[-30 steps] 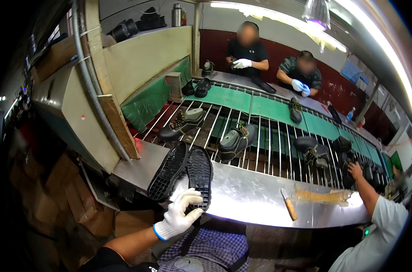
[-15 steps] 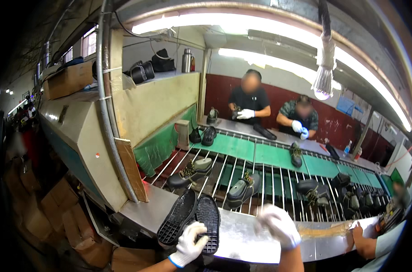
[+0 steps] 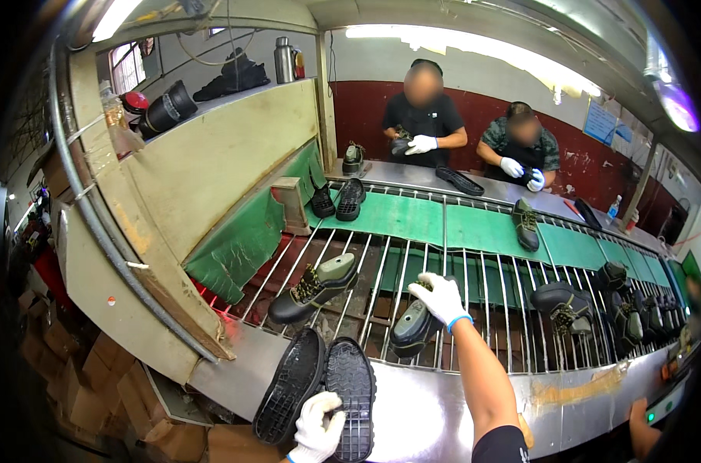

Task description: The person cleans the edges and soles of black boots using a small brush, working on one shoe at a time before placing it back on the conveyor belt and picking up another.

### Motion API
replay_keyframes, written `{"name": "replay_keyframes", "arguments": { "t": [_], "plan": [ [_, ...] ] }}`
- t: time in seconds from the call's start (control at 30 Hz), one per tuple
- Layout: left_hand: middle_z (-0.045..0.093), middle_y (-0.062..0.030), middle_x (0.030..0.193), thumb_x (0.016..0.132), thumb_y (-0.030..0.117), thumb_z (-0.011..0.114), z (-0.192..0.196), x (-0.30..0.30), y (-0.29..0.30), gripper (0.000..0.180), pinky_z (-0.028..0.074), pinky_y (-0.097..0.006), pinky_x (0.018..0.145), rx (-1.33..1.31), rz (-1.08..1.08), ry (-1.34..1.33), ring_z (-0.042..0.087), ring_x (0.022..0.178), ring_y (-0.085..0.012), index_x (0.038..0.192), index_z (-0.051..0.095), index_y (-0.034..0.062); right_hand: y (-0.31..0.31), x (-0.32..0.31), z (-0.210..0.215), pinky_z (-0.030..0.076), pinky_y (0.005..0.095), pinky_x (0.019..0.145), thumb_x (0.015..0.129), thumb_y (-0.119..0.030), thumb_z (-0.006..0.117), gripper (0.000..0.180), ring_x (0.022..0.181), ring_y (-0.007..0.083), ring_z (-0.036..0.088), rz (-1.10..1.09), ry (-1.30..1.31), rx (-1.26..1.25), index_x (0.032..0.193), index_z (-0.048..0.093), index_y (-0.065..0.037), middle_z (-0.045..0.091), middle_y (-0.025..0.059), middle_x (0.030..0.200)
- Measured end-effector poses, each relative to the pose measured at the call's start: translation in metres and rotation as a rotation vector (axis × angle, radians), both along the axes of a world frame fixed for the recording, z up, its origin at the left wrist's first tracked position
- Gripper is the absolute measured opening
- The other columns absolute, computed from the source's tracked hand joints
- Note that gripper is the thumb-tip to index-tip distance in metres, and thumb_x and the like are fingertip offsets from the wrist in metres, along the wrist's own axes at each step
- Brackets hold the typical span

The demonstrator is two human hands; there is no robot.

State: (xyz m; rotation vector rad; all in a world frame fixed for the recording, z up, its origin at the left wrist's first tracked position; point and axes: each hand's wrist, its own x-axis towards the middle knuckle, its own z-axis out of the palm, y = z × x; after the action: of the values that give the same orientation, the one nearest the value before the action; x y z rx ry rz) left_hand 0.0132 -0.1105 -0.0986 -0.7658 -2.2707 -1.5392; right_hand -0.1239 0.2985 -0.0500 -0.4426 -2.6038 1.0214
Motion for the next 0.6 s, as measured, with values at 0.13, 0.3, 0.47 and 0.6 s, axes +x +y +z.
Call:
{"name": "replay_keyframes", "arguments": {
  "t": [0.13, 0.3, 0.47, 0.6],
  "plan": [
    [0.075, -0.0193, 0.117, 0.084, -0.001, 0.080, -0.002, -0.002, -0.001, 0.025, 0.059, -0.047, 0.105, -0.018, 0.001, 0.011, 0.073, 0.112, -0.0385, 0.108, 0.075, 0.0005, 0.019, -0.013, -0.018, 0.054, 0.0434, 0.103, 0.102, -0.045, 0.071, 0.039, 0.105, 0.0316, 0.074, 0.218, -0.033, 0.118, 0.110, 0.081, -0.007, 0.081, 0.0155, 0.111],
    [0.074, -0.0194, 0.116, 0.085, -0.001, 0.078, -0.001, -0.005, 0.003, 0.024, 0.057, -0.051, 0.107, -0.027, -0.032, 0.035, 0.072, 0.112, -0.0411, 0.108, 0.074, 0.0007, 0.004, 0.010, -0.018, 0.048, 0.0410, 0.066, 0.108, -0.040, 0.066, 0.044, 0.068, 0.0204, 0.063, -0.183, 0.289, -0.187, 0.083, 0.074, -0.004, 0.065, 0.0112, 0.069],
    [0.073, -0.0208, 0.118, 0.088, -0.003, 0.074, 0.006, -0.004, 0.007, 0.019, 0.057, -0.048, 0.105, -0.043, -0.022, -0.023, 0.070, 0.115, -0.0399, 0.107, 0.074, -0.0002, 0.015, 0.006, -0.043, 0.041, 0.0398, 0.058, 0.110, -0.037, 0.064, 0.046, 0.062, 0.0181, 0.053, -0.335, 0.547, 0.192, 0.079, 0.062, -0.003, 0.054, 0.0054, 0.066],
    [0.073, -0.0210, 0.121, 0.090, -0.001, 0.075, 0.005, -0.006, 0.004, 0.018, 0.056, -0.048, 0.106, -0.027, -0.024, -0.045, 0.070, 0.117, -0.0397, 0.108, 0.073, -0.0007, -0.004, 0.044, -0.017, 0.035, 0.0356, 0.058, 0.108, -0.040, 0.067, 0.051, 0.061, 0.0111, 0.043, -0.255, 0.482, -0.818, 0.071, 0.062, -0.005, 0.051, -0.0011, 0.065]
  ]
}}
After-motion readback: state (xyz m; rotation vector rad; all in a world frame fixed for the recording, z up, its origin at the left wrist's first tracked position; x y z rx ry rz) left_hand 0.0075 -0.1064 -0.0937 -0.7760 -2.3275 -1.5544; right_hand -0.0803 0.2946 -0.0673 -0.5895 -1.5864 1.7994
